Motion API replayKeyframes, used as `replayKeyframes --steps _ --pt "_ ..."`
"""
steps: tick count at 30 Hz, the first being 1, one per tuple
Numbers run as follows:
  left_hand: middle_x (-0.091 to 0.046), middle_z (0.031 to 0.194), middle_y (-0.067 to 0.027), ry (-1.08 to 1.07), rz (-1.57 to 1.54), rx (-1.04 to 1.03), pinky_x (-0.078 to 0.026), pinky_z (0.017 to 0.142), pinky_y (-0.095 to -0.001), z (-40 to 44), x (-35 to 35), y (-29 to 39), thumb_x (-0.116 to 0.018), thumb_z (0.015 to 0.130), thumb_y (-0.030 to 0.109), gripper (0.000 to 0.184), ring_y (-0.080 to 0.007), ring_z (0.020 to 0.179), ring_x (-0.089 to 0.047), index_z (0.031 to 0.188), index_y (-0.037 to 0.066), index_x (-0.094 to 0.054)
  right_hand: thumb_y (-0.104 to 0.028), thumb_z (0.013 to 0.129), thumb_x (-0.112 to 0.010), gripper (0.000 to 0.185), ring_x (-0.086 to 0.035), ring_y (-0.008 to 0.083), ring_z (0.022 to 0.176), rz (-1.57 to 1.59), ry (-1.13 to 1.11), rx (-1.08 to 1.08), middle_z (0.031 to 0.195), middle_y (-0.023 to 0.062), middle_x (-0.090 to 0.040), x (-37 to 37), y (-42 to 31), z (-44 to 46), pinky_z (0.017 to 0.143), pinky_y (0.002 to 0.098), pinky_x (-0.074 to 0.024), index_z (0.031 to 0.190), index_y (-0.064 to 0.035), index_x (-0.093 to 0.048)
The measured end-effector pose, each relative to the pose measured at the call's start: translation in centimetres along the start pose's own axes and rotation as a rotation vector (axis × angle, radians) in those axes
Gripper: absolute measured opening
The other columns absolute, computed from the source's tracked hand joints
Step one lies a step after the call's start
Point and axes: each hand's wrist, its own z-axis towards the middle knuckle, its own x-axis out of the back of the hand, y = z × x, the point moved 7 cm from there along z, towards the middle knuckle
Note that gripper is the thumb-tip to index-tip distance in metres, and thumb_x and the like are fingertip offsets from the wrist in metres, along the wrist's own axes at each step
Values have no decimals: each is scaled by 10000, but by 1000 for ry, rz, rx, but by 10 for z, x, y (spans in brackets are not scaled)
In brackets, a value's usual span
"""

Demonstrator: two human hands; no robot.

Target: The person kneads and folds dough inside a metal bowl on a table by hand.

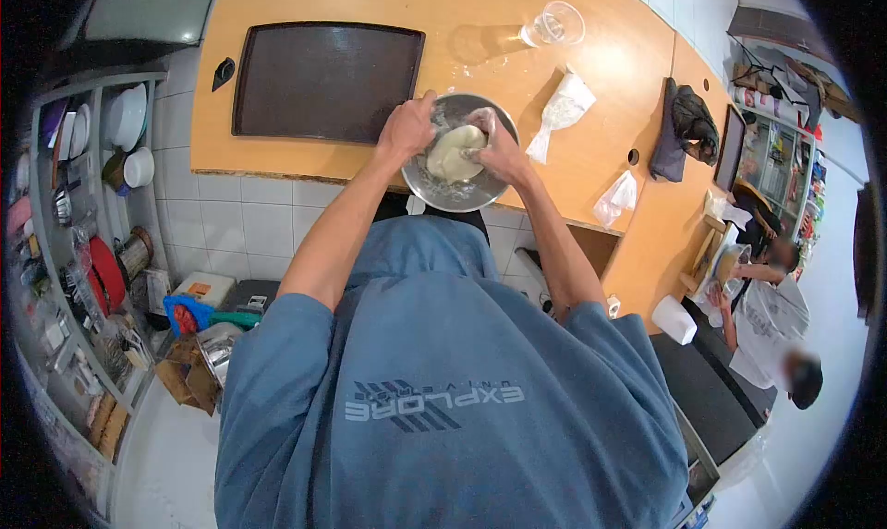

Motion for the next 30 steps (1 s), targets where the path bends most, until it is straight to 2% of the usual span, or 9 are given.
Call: replayKeyframes --steps 1,7,12,16,20,23,26,29,30 --pt "-700 969 -291 7 -5 -1 -554 789 -547 0 1 0 -587 814 27 287 -481 917 -678 1096 -4 -549 -123 708 -753 492 -673 259 1007 123 32 74 1066 165 -713 -1 1 1 915 384 -521 1172 8 -650" --pt "-684 960 -313 12 -74 94 -532 808 -558 -2 2 -5 -586 852 56 229 -503 944 -655 1068 -16 -565 -111 689 -732 535 -684 273 1037 -8 -193 -131 1113 186 -728 -22 12 15 940 378 -522 1212 -7 -686" --pt "-682 974 -298 122 -308 161 -507 809 -527 -4 2 -13 -588 934 97 189 -495 991 -648 1094 -1 -614 -118 716 -694 452 -700 355 1063 -314 -265 -134 1054 273 -725 -30 35 28 897 438 -548 1149 12 -701" --pt "-663 974 -329 101 -348 102 -483 815 -572 -2 -3 -16 -556 883 49 302 -508 998 -630 1177 1 -605 -95 725 -692 471 -684 442 1027 -614 -240 -54 1061 334 -679 -45 56 40 854 498 -558 1174 44 -662" --pt "-658 947 -336 111 -288 96 -494 807 -572 -3 -2 -11 -554 867 29 309 -511 974 -633 1171 2 -604 -69 734 -722 633 -624 470 1038 -817 191 222 1133 304 -583 -59 2 -8 899 523 -533 1330 48 -545" --pt "-655 924 -337 123 -253 99 -498 801 -575 -5 2 -9 -560 857 24 312 -514 954 -634 1165 4 -606 -136 774 -733 590 -572 457 1175 -734 104 81 1241 297 -564 -56 10 -9 938 508 -512 1314 34 -566" --pt "-656 918 -334 132 -238 105 -498 797 -577 -6 3 -9 -566 851 26 306 -514 945 -635 1154 5 -607 -275 839 -720 500 -630 470 1024 -306 -71 114 1135 316 -641 -38 19 5 906 477 -509 1205 51 -622" --pt "-658 921 -331 164 -233 93 -499 794 -579 -5 4 -6 -570 855 28 290 -516 942 -634 1142 3 -605 -391 872 -682 551 -632 521 1039 -234 -208 -182 1083 345 -669 -23 -6 13 895 504 -525 1183 62 -639" --pt "-659 922 -331 180 -232 89 -500 793 -580 -7 4 -7 -570 857 28 283 -517 941 -634 1137 2 -605 -383 881 -671 519 -641 523 1003 -275 -112 -165 1038 338 -678 -19 2 20 884 515 -528 1152 60 -652"
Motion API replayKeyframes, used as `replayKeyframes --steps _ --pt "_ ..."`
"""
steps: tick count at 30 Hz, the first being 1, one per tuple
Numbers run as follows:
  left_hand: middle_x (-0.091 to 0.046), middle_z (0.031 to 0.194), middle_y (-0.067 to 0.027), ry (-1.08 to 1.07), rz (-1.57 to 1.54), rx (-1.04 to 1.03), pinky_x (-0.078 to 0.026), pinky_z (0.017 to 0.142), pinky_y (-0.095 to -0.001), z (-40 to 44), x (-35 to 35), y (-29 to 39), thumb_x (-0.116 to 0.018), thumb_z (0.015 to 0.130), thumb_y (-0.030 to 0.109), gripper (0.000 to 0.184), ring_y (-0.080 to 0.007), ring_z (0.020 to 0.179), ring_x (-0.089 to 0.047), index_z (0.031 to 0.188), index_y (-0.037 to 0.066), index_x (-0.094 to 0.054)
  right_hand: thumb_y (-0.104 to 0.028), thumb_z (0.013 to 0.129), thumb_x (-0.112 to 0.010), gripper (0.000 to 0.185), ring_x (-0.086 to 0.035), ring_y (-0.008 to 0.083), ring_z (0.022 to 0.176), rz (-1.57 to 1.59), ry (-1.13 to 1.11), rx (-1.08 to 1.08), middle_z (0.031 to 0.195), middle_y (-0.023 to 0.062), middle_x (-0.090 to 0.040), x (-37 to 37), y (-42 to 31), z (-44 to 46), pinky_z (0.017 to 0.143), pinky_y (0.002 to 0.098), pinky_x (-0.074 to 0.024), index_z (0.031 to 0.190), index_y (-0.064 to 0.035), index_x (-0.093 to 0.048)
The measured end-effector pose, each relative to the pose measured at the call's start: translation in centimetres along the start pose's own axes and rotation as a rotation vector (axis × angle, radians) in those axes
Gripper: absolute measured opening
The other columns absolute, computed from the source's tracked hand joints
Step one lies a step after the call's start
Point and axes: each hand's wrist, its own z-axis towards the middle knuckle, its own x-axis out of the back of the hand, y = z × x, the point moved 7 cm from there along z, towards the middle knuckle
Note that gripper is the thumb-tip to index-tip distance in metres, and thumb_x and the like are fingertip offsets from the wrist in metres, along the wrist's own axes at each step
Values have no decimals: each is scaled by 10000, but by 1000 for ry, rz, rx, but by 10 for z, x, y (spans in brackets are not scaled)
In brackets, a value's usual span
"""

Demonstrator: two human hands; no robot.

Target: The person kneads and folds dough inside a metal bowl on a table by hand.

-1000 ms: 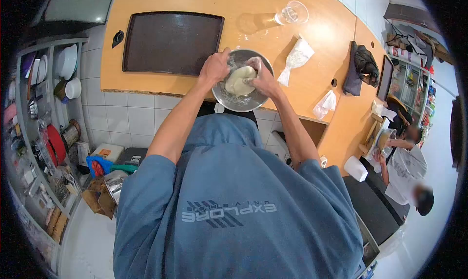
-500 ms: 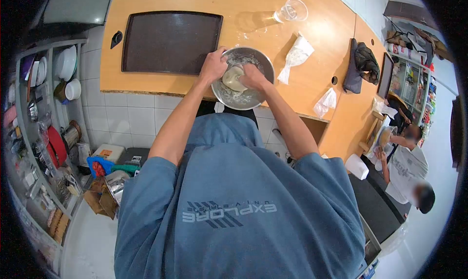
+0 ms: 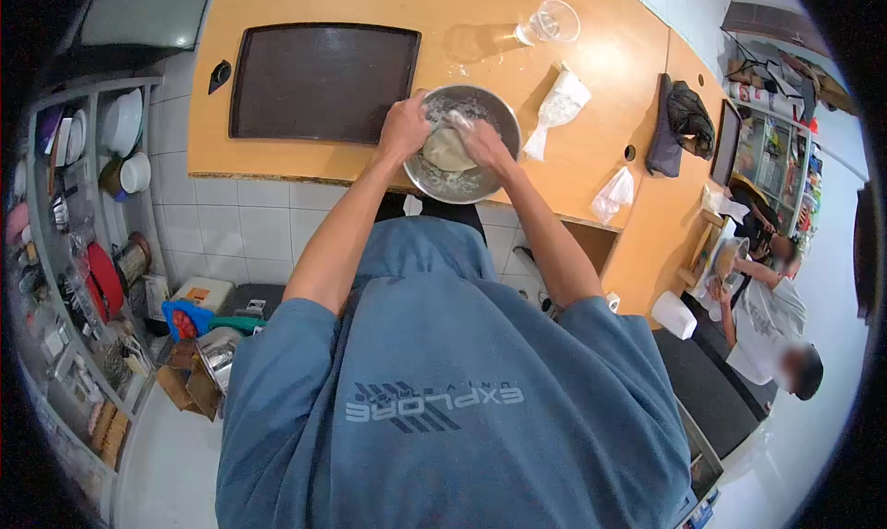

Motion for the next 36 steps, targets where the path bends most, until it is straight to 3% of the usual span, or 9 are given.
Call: replayKeyframes --steps 5,10,16,19,22,28,31,35,36 --pt "-664 912 -326 -13 16 -8 -503 775 -589 2 -4 -3 -589 871 40 252 -521 928 -633 1120 -1 -602 -330 930 -622 384 -681 485 931 -362 281 -56 970 289 -706 -25 18 20 849 544 -540 1038 27 -711" --pt "-661 892 -330 -59 36 17 -504 757 -591 3 -2 4 -595 883 56 239 -521 916 -636 1116 3 -602 -322 910 -630 307 -650 406 901 -537 682 236 983 206 -657 -38 -19 -10 755 525 -541 946 -30 -714" --pt "-648 827 -338 -32 58 -5 -500 738 -598 3 -3 2 -579 898 62 196 -528 868 -639 1079 -10 -593 -375 905 -605 333 -680 402 881 -598 730 194 948 209 -688 -34 -13 1 757 530 -550 912 -58 -704" --pt "-640 800 -341 -50 79 -12 -496 726 -603 4 -2 1 -567 903 57 158 -532 840 -638 1042 -18 -581 -392 919 -582 331 -709 403 816 -503 527 -95 891 213 -716 -25 -2 21 735 536 -559 884 -86 -704" --pt "-633 788 -345 -39 86 -27 -495 718 -605 5 -4 1 -558 908 50 139 -532 823 -639 1026 -22 -574 -399 944 -553 356 -718 411 766 -464 592 -203 822 228 -718 -25 9 30 715 542 -562 899 -90 -724" --pt "-643 808 -343 -28 116 -52 -513 730 -589 3 -5 0 -556 914 41 212 -519 831 -651 1111 -26 -594 -529 995 -479 616 -697 482 859 -211 582 -105 819 320 -688 -17 32 26 784 574 -531 852 9 -745" --pt "-654 837 -340 -45 129 -38 -519 740 -583 2 -3 5 -559 912 38 263 -512 856 -656 1165 -22 -601 -587 994 -476 707 -679 516 908 13 327 -179 887 343 -686 4 28 27 827 579 -517 860 59 -732" --pt "-663 857 -336 -39 149 -28 -517 744 -587 2 -3 8 -563 904 33 265 -509 872 -657 1162 -15 -601 -564 984 -527 690 -674 523 938 -285 351 -13 885 352 -683 8 7 33 862 553 -529 836 80 -726" --pt "-664 859 -334 -38 155 -23 -516 745 -590 2 -2 7 -563 901 31 254 -509 873 -657 1149 -15 -600 -501 971 -560 612 -696 485 936 -328 330 -94 871 340 -692 10 -12 22 863 550 -540 808 62 -735"
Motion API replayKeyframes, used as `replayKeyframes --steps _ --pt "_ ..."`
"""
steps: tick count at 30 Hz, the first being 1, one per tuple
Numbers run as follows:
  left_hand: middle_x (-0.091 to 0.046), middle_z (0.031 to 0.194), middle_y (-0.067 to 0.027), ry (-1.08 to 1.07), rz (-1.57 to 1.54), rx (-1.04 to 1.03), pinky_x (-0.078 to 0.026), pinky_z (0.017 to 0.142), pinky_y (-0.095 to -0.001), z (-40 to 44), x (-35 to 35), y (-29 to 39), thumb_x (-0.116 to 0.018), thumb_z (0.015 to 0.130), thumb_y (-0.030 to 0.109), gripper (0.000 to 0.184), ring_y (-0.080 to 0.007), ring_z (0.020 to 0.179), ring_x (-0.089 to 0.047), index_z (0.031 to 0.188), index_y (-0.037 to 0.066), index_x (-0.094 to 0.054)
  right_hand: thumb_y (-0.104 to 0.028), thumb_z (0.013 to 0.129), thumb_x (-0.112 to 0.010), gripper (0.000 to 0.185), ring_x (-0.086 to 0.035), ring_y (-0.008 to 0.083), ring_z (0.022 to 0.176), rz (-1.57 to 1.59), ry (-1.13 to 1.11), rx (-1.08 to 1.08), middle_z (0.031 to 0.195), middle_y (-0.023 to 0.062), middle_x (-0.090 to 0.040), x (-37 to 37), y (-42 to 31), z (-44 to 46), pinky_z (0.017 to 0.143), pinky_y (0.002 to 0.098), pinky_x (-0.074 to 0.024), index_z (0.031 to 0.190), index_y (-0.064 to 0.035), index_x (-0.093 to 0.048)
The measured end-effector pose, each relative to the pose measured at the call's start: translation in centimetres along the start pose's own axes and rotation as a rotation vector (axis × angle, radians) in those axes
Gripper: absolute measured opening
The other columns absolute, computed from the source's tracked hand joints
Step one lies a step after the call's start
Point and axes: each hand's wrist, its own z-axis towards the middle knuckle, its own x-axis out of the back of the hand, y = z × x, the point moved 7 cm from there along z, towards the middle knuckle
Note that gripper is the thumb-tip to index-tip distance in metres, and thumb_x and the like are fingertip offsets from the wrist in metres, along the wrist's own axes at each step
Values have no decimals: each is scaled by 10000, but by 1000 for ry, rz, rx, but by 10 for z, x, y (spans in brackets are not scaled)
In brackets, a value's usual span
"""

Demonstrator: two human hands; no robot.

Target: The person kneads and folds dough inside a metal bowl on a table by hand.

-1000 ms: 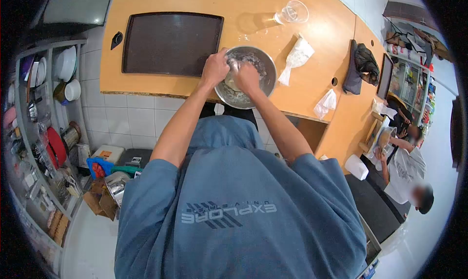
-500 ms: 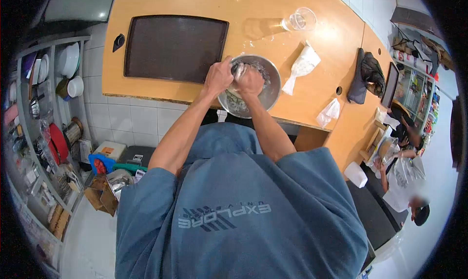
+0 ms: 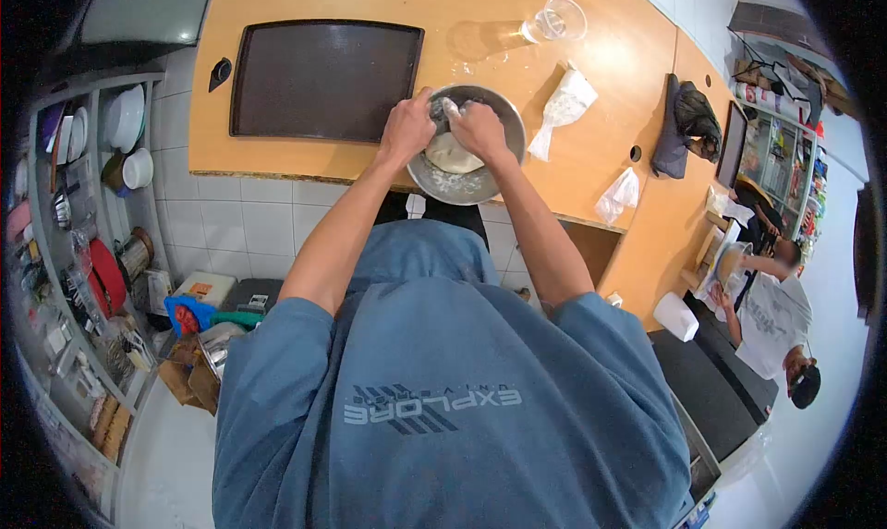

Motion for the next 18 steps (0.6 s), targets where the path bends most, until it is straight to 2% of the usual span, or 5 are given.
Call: replayKeyframes --steps 4,7,8,11,18 --pt "-662 849 -333 -21 -11 -15 -509 748 -600 1 -2 -1 -561 895 35 202 -515 872 -652 1089 -15 -587 -347 894 -631 408 -731 410 881 -167 1 -78 871 296 -715 -2 -21 -28 802 545 -564 785 28 -750" --pt "-658 843 -335 -14 -24 -33 -506 748 -603 -1 -3 -2 -564 892 46 191 -520 871 -647 1074 -12 -579 -424 979 -543 524 -695 459 860 -158 159 18 911 301 -703 -14 -18 -47 794 567 -545 827 39 -736" --pt "-656 842 -335 -13 -27 -32 -506 746 -603 -1 -3 -2 -566 891 50 198 -521 871 -646 1080 -9 -579 -373 951 -572 417 -663 430 928 -165 311 94 935 251 -686 -19 -15 -51 810 552 -531 868 5 -729" --pt "-653 844 -334 -18 -33 -13 -505 741 -605 0 -4 -3 -567 891 60 195 -523 873 -642 1076 -1 -579 -324 926 -583 320 -619 397 1008 -196 380 182 980 201 -661 -21 -10 -55 836 543 -498 904 -28 -700" --pt "-652 840 -325 -14 -61 -4 -487 734 -620 0 -4 -3 -548 912 61 162 -526 867 -639 1057 -3 -583 -334 915 -588 296 -628 371 983 -283 371 225 956 166 -685 -40 -11 -51 822 541 -461 959 -66 -705"
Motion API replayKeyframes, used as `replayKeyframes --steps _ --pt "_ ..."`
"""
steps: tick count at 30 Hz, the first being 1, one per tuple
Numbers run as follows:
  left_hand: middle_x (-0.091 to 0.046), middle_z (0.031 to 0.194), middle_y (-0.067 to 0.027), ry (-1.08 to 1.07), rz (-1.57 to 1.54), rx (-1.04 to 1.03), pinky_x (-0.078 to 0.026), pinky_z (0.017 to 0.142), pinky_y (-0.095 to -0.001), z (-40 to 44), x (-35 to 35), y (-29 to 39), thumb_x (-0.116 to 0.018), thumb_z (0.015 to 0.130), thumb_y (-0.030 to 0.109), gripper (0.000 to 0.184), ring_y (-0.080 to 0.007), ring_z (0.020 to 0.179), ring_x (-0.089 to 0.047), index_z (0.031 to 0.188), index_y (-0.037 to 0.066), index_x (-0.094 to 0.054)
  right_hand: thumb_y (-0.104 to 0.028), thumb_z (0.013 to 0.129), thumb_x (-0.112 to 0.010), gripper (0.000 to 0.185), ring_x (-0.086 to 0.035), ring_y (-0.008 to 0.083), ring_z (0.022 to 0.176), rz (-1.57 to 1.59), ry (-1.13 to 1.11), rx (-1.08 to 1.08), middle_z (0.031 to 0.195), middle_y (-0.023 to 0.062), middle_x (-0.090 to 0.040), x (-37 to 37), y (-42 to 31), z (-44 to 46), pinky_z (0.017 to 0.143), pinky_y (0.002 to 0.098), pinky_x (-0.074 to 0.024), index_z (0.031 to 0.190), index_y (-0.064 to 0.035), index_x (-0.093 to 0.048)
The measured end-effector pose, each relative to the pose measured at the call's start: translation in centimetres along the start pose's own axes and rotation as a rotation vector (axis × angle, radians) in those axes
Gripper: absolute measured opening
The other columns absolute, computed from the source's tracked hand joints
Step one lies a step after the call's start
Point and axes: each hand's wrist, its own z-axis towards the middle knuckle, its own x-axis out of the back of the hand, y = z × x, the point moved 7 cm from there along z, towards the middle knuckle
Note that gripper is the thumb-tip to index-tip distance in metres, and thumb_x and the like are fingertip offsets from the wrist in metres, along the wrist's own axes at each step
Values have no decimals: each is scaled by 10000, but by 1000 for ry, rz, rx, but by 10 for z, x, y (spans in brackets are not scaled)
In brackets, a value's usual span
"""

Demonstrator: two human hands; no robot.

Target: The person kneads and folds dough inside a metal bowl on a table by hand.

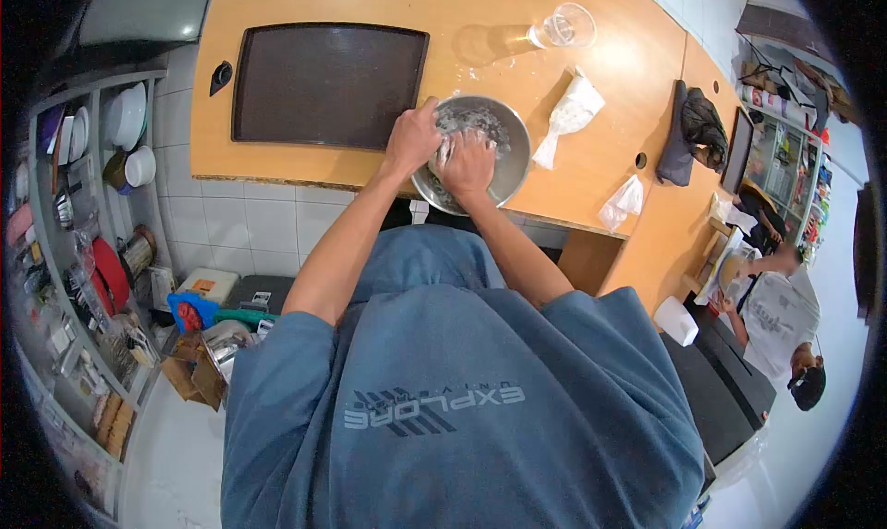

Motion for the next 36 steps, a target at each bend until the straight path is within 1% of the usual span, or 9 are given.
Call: replayKeyframes --steps 7,12,15,21,22,25,28,31,36 --pt "-652 815 -321 19 14 18 -494 707 -611 0 2 1 -545 910 59 170 -523 820 -645 1065 -1 -584 -345 902 -567 314 -667 368 988 -8 -43 -129 1001 193 -718 -23 10 21 864 532 -484 917 -85 -741" --pt "-650 824 -325 50 -6 -2 -486 718 -618 -6 4 1 -537 916 60 162 -526 826 -643 1052 -12 -586 -442 862 -601 389 -701 424 790 41 -109 -434 869 221 -728 -29 25 33 769 517 -539 847 -87 -761" --pt "-654 832 -324 66 20 -24 -488 723 -616 -1 3 0 -544 918 62 160 -523 839 -646 1050 -17 -590 -426 889 -570 413 -700 454 856 149 -176 -607 919 262 -719 -19 31 33 825 513 -540 890 -66 -773" --pt "-671 878 -331 -2 58 -19 -519 760 -593 -1 4 3 -552 895 26 221 -513 878 -659 1109 -23 -576 -374 842 -637 466 -661 453 1086 698 -475 -110 1114 300 -698 -25 40 30 977 515 -505 1147 -32 -717" --pt "-670 878 -332 -3 50 -40 -518 757 -594 -1 4 2 -552 897 27 216 -513 877 -659 1105 -22 -574 -255 770 -701 555 -655 397 1093 610 -494 74 1141 290 -675 -19 33 29 984 478 -500 1254 13 -646" --pt "-654 836 -330 -16 71 -49 -498 722 -606 -1 -2 1 -570 910 32 206 -518 861 -649 1114 2 -559 -233 718 -741 612 -652 402 1069 107 -592 293 1117 294 -661 -2 14 12 983 460 -497 1267 15 -630" --pt "-658 844 -328 -3 75 -51 -506 723 -604 -1 -1 -1 -568 915 32 212 -513 860 -655 1126 14 -567 -218 729 -778 579 -599 462 1180 186 -475 297 1122 304 -664 -9 19 14 1001 498 -490 1251 -36 -606" --pt "-665 847 -326 -18 79 -46 -524 744 -591 -2 3 0 -567 885 21 202 -510 860 -660 1081 -23 -558 -165 725 -785 543 -600 486 1122 582 -534 2 1157 305 -635 27 34 22 939 503 -498 1201 -21 -566" --pt "-666 841 -327 20 65 -33 -526 735 -586 -7 7 3 -570 871 11 197 -501 854 -666 1064 -27 -558 -100 730 -796 622 -654 280 1050 778 -496 -194 1077 167 -687 26 53 23 934 394 -505 1290 -13 -541"
